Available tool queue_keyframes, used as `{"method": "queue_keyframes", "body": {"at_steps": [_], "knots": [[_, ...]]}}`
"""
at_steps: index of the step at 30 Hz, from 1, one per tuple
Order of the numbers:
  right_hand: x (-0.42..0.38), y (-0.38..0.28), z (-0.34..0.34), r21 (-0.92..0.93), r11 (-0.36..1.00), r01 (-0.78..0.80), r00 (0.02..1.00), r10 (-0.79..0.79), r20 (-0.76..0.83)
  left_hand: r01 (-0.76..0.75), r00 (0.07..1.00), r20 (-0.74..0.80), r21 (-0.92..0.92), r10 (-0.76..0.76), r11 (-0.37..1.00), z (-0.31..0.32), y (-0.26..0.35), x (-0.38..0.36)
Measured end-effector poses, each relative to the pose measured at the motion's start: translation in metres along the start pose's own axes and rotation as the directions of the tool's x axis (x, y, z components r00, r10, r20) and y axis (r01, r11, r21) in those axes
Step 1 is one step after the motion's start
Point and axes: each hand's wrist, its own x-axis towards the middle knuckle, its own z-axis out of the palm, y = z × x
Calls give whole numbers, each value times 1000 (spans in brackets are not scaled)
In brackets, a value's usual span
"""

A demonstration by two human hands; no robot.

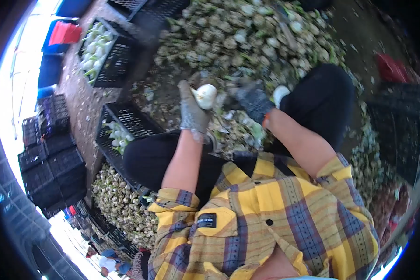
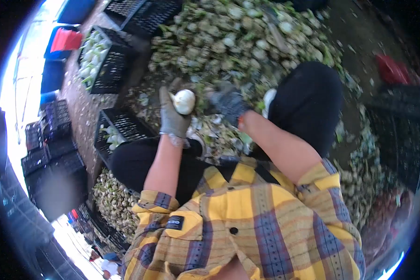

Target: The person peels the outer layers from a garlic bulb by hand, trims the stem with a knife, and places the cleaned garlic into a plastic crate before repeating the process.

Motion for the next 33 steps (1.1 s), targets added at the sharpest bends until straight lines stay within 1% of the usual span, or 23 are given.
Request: {"method": "queue_keyframes", "body": {"at_steps": [1, 2, 4, 8, 11, 12, 13, 14, 16, 18, 20, 21, 22, 23, 24, 25, 26, 28, 29, 30, 31, 32, 33], "knots": [[5, 4, -1, 72, 997, -4, 999, 7, -46, 27, 1000, -13, -47, -27, 999, 0, 3, -1], [7, 11, -2, 363, 930, -66, 995, 88, -46, 52, 998, -19, -96, -54, 994, 0, 2, -1], [22, 46, -10, 149, 983, 104, 993, -95, -65, 115, 990, -46, -249, -130, 962, -11, -9, 11], [-5, 13, 7, 374, 915, -152, 988, 132, 79, 175, 959, -127, -439, -253, 881, -38, -26, 34], [-14, 10, 9, 314, 935, -165, 984, 135, 116, 144, 918, -237, -549, -319, 824, -57, -24, 63], [-1, 34, 3, 128, 990, -52, 989, 33, 147, 153, 908, -239, -575, -345, 803, -67, -14, 71], [-6, 29, 6, 229, 965, -128, 985, 97, 143, 162, 896, -242, -602, -372, 782, -80, -5, 80], [-13, 25, 10, 327, 923, -202, 976, 162, 145, 64, 900, -309, -604, -307, 795, -92, 5, 97], [-9, 33, 10, 226, 958, -178, 977, 145, 155, -16, 916, -344, -549, -208, 836, -94, 58, 106], [-5, 31, 13, 129, 975, -182, 974, 161, 159, -225, 912, -408, -393, 50, 892, -105, 124, 131], [-3, 21, 18, 40, 976, -216, 967, 208, 149, -398, 904, -286, -286, 319, 872, -94, 218, 135], [2, 25, 15, -151, 977, -153, 971, 176, 160, -478, 878, -194, -309, 437, 822, -94, 266, 139], [3, 26, 15, -184, 979, -83, 981, 113, 156, -542, 832, -97, -352, 546, 763, -94, 315, 144], [3, 26, 17, -217, 976, -14, 987, 49, 156, -673, 739, -17, -8, 673, 739, -111, 349, 154], [3, 27, 19, -250, 967, 54, 987, -14, 162, -626, 765, -209, -23, 609, 779, -90, 357, 140], [5, 26, 20, -191, 981, -35, 983, 68, 170, -584, 759, -392, -60, 519, 809, -69, 365, 125], [7, 26, 21, -173, 981, -85, 979, 115, 170, -537, 778, -457, -129, 431, 834, -70, 371, 128], [10, 27, 23, -133, 973, -187, 964, 208, 168, -537, 827, -269, -117, 494, 835, -90, 346, 147], [11, 26, 25, -220, 971, -90, 978, 128, 162, -568, 823, -133, -179, 552, 804, -96, 326, 161], [11, 30, 25, -207, 973, -106, 977, 140, 161, -458, 875, -323, -313, 361, 832, -116, 308, 184], [12, 37, 23, -195, 973, -125, 974, 158, 160, -442, 856, -422, -295, 299, 847, -87, 281, 168], [11, 42, 22, -182, 972, -149, 971, 179, 160, -388, 904, -339, -389, 261, 835, -98, 256, 183], [10, 37, 23, -145, 967, -209, 957, 233, 172, -336, 901, -406, -431, 153, 837, -76, 236, 172]]}}
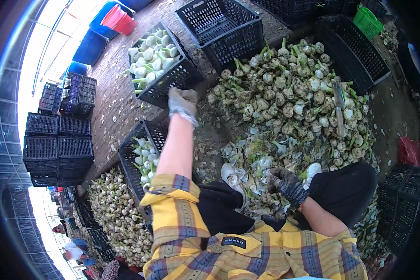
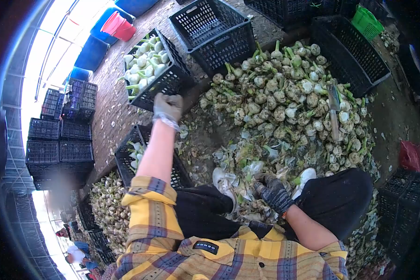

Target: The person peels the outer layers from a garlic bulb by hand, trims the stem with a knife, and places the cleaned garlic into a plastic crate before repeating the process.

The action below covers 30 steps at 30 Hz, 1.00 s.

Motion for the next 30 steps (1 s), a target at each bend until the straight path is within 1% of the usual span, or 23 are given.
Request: {"method": "queue_keyframes", "body": {"at_steps": [1, 2, 3, 5, 6, 8, 9, 10, 11, 12, 13, 14, 16, 17, 18, 19, 21, 22, 24, 25, 27, 28, 30], "knots": [[-1, -2, 0, -53, 998, 21, 1000, -21, 11, 38, 998, 48, 53, -40, 998, -15, -21, 10], [-3, -3, 0, -103, 994, 43, 999, -41, 22, 148, 987, 57, 72, -152, 986, -21, -35, 9], [-4, -4, 0, -151, 986, 65, 998, -61, 32, 135, 984, 99, 154, -151, 979, -39, -52, 21], [-8, -10, 2, -112, 992, 52, 999, -50, 20, 129, 991, -10, 366, -135, 921, -43, -79, 7], [-9, -12, 3, -91, 995, 43, 999, -42, 12, 118, 993, -42, 421, -110, 900, -45, -86, 6], [-6, -15, 0, -158, 985, 67, 998, -63, 30, 115, 992, -102, 530, -71, 840, -49, -108, 6], [-8, -15, -2, -187, 980, 64, 998, -60, 26, 119, 993, -68, 558, -97, 821, -55, -118, 16], [-11, -14, 1, -20, 999, 35, 999, -35, 4, 134, 990, -42, 586, -135, 799, -67, -125, 33], [-11, -7, -1, -42, 995, 92, 996, -92, 2, 142, 986, -14, 609, -168, 781, -77, -135, 43], [-10, -3, -4, -100, 989, 110, 994, -108, 22, 129, 991, -57, 663, -122, 737, -74, -144, 35], [-8, -1, -7, -159, 978, 135, 990, -129, 49, 110, 994, -89, 714, -66, 691, -67, -151, 28], [-9, -2, -7, -65, 995, 81, 996, -78, 47, 54, 998, -64, 801, -6, 596, -75, -164, 39], [-15, -8, -4, 129, 991, -24, 998, 16, 62, -245, 970, 226, 894, 94, 374, -104, -192, 73], [-16, -12, -4, 159, 987, -25, 998, 16, 59, -392, 920, 375, 886, 114, 249, -112, -203, 86], [-18, -17, -4, 189, 982, -25, 998, 15, 55, -335, 942, 334, 931, 27, 146, -100, -203, 80], [-18, -21, -6, 219, 975, -23, 999, 13, 51, -395, 916, 395, 918, 66, -19, -92, -208, 79], [-15, -25, -11, 111, 994, -21, 1000, 19, 20, -469, 840, 532, 812, 109, -347, -72, -221, 72], [-14, -26, -14, 90, 996, -8, 1000, 7, 9, -534, 707, 689, 668, 158, -518, -51, -225, 52], [-13, -32, -17, 108, 994, 21, 999, -18, -30, -597, 641, 761, 573, 96, -561, -22, -238, 48], [-10, -30, -19, 61, 998, 14, 999, -12, -35, -627, 604, 794, 523, 63, -578, -12, -244, 51], [-6, -24, -25, -30, 1000, -1, 999, 0, -42, -585, 710, 703, 550, -48, -596, 7, -255, 66], [-4, -20, -26, -17, 1000, 17, 999, -17, -37, -562, 756, 647, 561, -102, -608, 14, -258, 71], [-4, -21, -27, 31, 999, 11, 998, -9, -60, -575, 748, 661, 592, -68, -565, 21, -258, 77]]}}
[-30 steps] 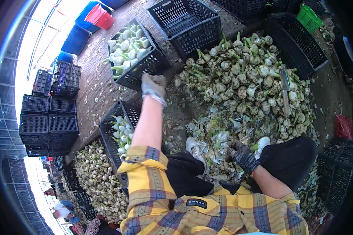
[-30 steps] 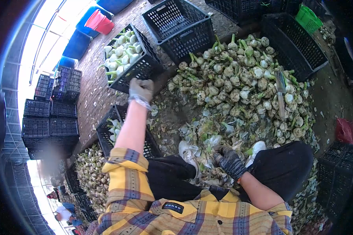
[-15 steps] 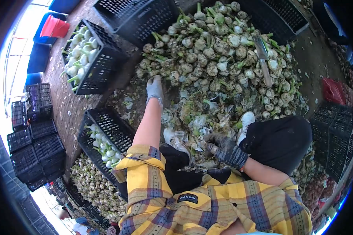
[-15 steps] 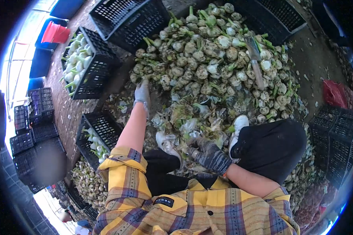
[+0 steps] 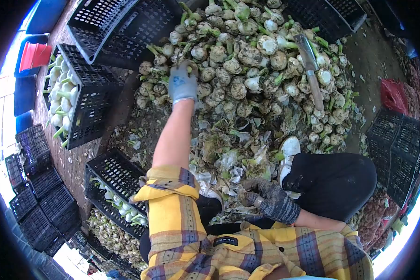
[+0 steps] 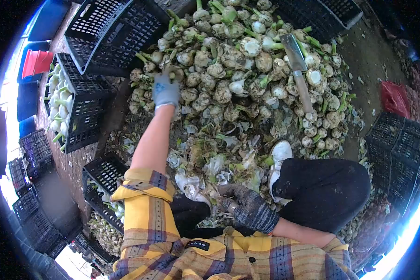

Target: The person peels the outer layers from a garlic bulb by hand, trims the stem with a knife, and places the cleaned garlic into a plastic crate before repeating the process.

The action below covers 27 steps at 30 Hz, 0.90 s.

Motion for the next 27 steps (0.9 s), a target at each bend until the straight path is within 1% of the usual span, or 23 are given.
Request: {"method": "queue_keyframes", "body": {"at_steps": [1, 2, 4, 5, 6, 7, 8, 9, 10, 11, 12, 13, 14, 15, 17, 18, 21, 22, 25, 26, 27], "knots": [[0, -2, 1, 27, 1000, -1, 1000, 1, -10, 2, 1000, -20, -24, -2, 1000, -6, 0, 2], [0, -4, 0, -7, 1000, -7, 1000, 7, -16, 19, 999, -42, -42, -21, 999, -14, -1, 2], [-1, -9, -1, -78, 997, -18, 1000, 16, -22, 35, 999, 31, -76, -32, 997, -33, -6, -3], [-2, -13, -2, -101, 995, 19, 999, -23, -36, 45, 997, 67, -93, -39, 995, -43, -8, -8], [-5, -18, -3, -126, 991, 55, 997, -62, -51, 66, 989, 138, -80, -54, 995, -53, -6, -15], [-7, -22, -4, -151, 984, 91, 993, -102, -67, 20, 985, 172, -66, -8, 998, -67, 3, -28], [-6, -21, -4, -226, 949, 220, 966, -244, -85, -28, 978, 206, -54, 39, 998, -83, 13, -42], [-4, -25, -6, -287, 918, 272, 948, -308, -84, -79, 967, 239, -44, 88, 996, -94, 20, -57], [-2, -28, -6, -345, 883, 319, 927, -366, -80, -142, 975, 172, -14, 142, 990, -97, 26, -74], [1, -23, -5, -438, 807, 396, 847, -505, -165, -191, 954, 241, 22, 181, 981, -108, 38, -92], [2, -25, -7, -521, 764, 381, 821, -538, -189, -244, 926, 309, 56, 216, 968, -124, 55, -111], [1, -29, -6, -598, 707, 378, 762, -604, -234, -296, 893, 378, 86, 244, 951, -134, 67, -129], [-1, -35, -5, -643, 703, 304, 766, -582, -274, -372, 878, 356, 84, 320, 924, -131, 68, -146], [-4, -41, -6, -684, 692, 230, 764, -564, -314, -400, 859, 392, 109, 330, 910, -138, 79, -164], [0, -34, -12, -763, 602, 236, 739, -621, -261, -458, 820, 455, 156, 347, 875, -155, 107, -201], [-2, -35, -14, -798, 552, 240, 726, -648, -230, -473, 830, 413, 169, 374, 865, -157, 113, -216], [-18, -44, -19, -765, 614, 195, 897, -427, -114, -467, 825, 462, 231, 326, 853, -171, 135, -248], [-19, -39, -19, -799, 567, 200, 869, -479, -122, -463, 828, 467, 258, 310, 848, -169, 135, -253], [-22, -30, -18, -766, 534, 358, 778, -625, -71, -394, 870, 377, 142, 318, 908, -178, 138, -273], [-13, -21, -20, -674, 619, 403, 787, -611, -90, -292, 857, 439, -18, 269, 956, -179, 133, -276], [-10, -18, -21, -504, 779, 373, 852, -503, -147, -334, 894, 261, -153, 364, 930, -176, 125, -282]]}}
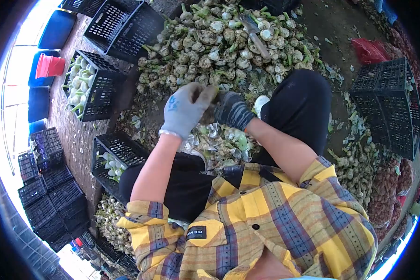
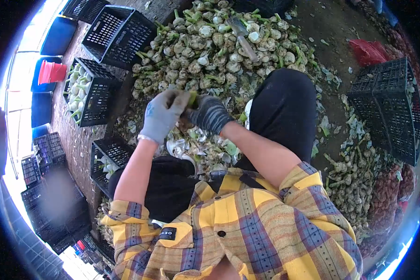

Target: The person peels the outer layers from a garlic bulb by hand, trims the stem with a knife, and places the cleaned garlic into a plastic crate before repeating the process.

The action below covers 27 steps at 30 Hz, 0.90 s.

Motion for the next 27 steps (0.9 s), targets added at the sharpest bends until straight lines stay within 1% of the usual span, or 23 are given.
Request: {"method": "queue_keyframes", "body": {"at_steps": [1, 2, 3, 4, 5, 6, 7, 10, 11, 13, 14, 15, 17, 18, 20, 21, 22, 23, 24, 25, 26, 27], "knots": [[2, 2, 1, 190, 972, -137, 990, 131, 43, -104, 979, -185, -99, 84, 990, 8, -8, -9], [5, 7, 4, 363, 891, -274, 962, 249, 113, -222, 917, -371, -176, 145, 959, 18, -19, -17], [6, 18, 7, 272, 958, -85, 994, 61, 94, -158, 936, -345, -242, 67, 957, 30, -31, -26], [7, 30, 10, 181, 977, 115, 989, -130, 72, -169, 936, -350, -512, -25, 842, 47, -42, -31], [6, 18, 8, 196, 980, 39, 988, -67, 138, -179, 937, -329, -737, -116, 651, 65, -50, -37], [2, 7, 5, 141, 989, 37, 987, -58, 149, -188, 938, -285, -896, -197, 401, 70, -48, -41], [-2, -5, 2, 87, 996, 35, 986, -48, 159, 42, 955, -78, -920, -286, 391, 64, -56, -46], [-1, -7, 10, 369, 921, -122, 958, 11, 288, -70, 939, -191, -920, -285, 386, 61, -56, -50], [-2, -9, 8, 286, 952, -110, 961, 29, 276, -127, 908, -264, -913, -325, 387, 60, -54, -48], [0, -8, 14, 308, 950, -54, 972, -20, 233, -111, 909, -273, -887, -315, 448, 61, -58, -47], [-2, -5, 14, 238, 971, 15, 982, -59, 177, -102, 910, -275, -874, -310, 476, 61, -59, -48], [-7, -14, 10, 160, 984, 78, 988, -98, 121, -83, 914, -234, -907, -332, 412, 58, -56, -49], [-7, -17, 9, 59, 994, 91, 992, -96, 85, -43, 920, -147, -959, -364, 279, 49, -48, -50], [-6, -18, 9, 6, 995, 97, 993, -97, 68, 23, 928, -51, -981, -370, 192, 44, -46, -51], [-1, 4, 22, 57, 991, 123, 991, -120, -51, 158, 923, 140, -987, -359, 19, 36, -45, -52], [1, 2, 23, 81, 987, 139, 985, -130, -110, 194, 904, 217, -976, -367, -101, 36, -49, -49], [3, 2, 20, 316, 949, 14, 993, 24, -116, 229, 909, 279, -955, -309, -188, 34, -56, -48], [6, 4, 15, 533, 839, -106, 980, 178, -85, 268, 910, 335, -924, -244, -272, 31, -64, -47], [8, 4, 8, 715, 667, -209, 948, 319, -21, 309, 906, 385, -884, -174, -350, 29, -68, -48], [18, 14, 6, 538, 832, -138, 955, 255, -149, 248, 899, 355, -895, -258, -371, 27, -65, -47], [17, 20, 4, 424, 862, -280, 956, 291, 40, 193, 893, 295, -933, -339, -305, 27, -68, -46], [9, -12, -12, 279, 876, -394, 914, 340, 222, 140, 880, 229, -962, -415, -234, 28, -71, -43]]}}
